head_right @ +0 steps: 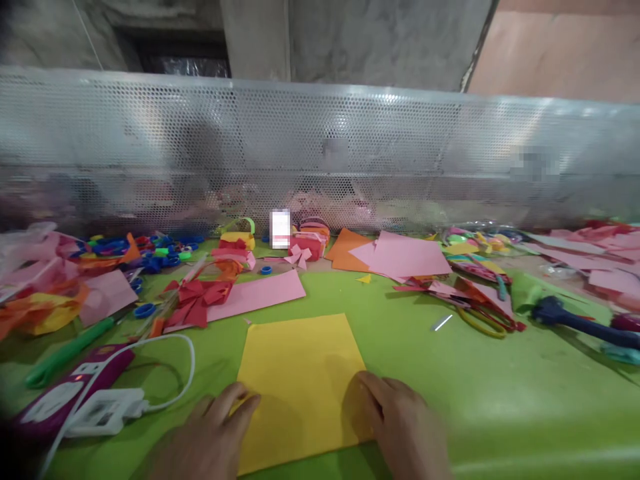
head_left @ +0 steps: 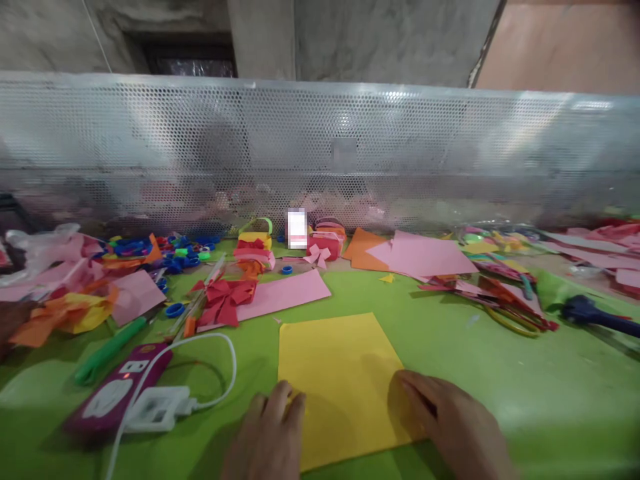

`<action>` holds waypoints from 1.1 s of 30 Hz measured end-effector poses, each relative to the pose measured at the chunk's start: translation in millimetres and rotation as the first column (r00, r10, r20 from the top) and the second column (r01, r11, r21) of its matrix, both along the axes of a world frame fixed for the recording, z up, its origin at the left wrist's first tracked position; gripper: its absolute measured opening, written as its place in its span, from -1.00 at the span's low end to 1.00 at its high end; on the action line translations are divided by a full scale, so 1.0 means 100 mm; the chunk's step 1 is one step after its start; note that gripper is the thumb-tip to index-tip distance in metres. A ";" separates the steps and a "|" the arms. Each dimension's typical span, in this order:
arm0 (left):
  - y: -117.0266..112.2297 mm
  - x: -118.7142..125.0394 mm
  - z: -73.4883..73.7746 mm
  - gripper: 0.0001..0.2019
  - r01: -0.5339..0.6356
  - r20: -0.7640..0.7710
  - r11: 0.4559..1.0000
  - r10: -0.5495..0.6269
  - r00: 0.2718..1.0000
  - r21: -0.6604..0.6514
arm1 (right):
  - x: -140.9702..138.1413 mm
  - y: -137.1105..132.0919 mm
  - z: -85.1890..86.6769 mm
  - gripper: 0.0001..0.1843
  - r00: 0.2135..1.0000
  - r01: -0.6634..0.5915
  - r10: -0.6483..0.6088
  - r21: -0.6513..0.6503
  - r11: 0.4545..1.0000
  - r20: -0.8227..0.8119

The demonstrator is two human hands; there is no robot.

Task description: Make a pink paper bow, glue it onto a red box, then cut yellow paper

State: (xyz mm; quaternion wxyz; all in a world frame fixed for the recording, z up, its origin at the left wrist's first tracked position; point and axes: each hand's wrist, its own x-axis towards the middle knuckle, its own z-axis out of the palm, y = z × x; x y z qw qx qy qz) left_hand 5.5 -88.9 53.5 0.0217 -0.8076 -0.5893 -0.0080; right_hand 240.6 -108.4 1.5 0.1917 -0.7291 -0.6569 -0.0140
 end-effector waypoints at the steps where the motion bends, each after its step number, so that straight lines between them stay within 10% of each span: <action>1: 0.04 0.05 0.03 -0.42 0.029 -0.006 1.000 -0.029 1.000 0.008 | 0.00 0.00 0.00 -0.64 1.000 -0.002 0.002 -0.006 1.000 0.011; 8: 0.20 0.39 -0.05 -0.57 0.410 0.258 0.911 -0.385 0.886 -0.048 | 0.03 0.01 -0.06 -0.63 0.998 -0.033 0.029 0.063 0.997 0.063; 18: 0.20 0.30 -0.06 -0.58 0.440 0.294 0.890 -0.392 0.872 -0.117 | 0.05 -0.18 0.08 -0.46 0.975 -0.118 0.039 0.359 0.926 0.220; 26: 0.25 0.25 -0.24 -0.56 0.520 0.180 0.854 -0.516 0.837 0.031 | -0.38 -0.15 0.10 -0.54 0.807 -0.532 0.230 0.499 0.684 0.544; 33: 0.28 0.23 -0.25 -0.55 0.517 0.188 0.855 -0.514 0.837 0.039 | 0.04 -0.48 -0.04 -0.55 0.677 -0.559 0.175 0.344 0.755 0.715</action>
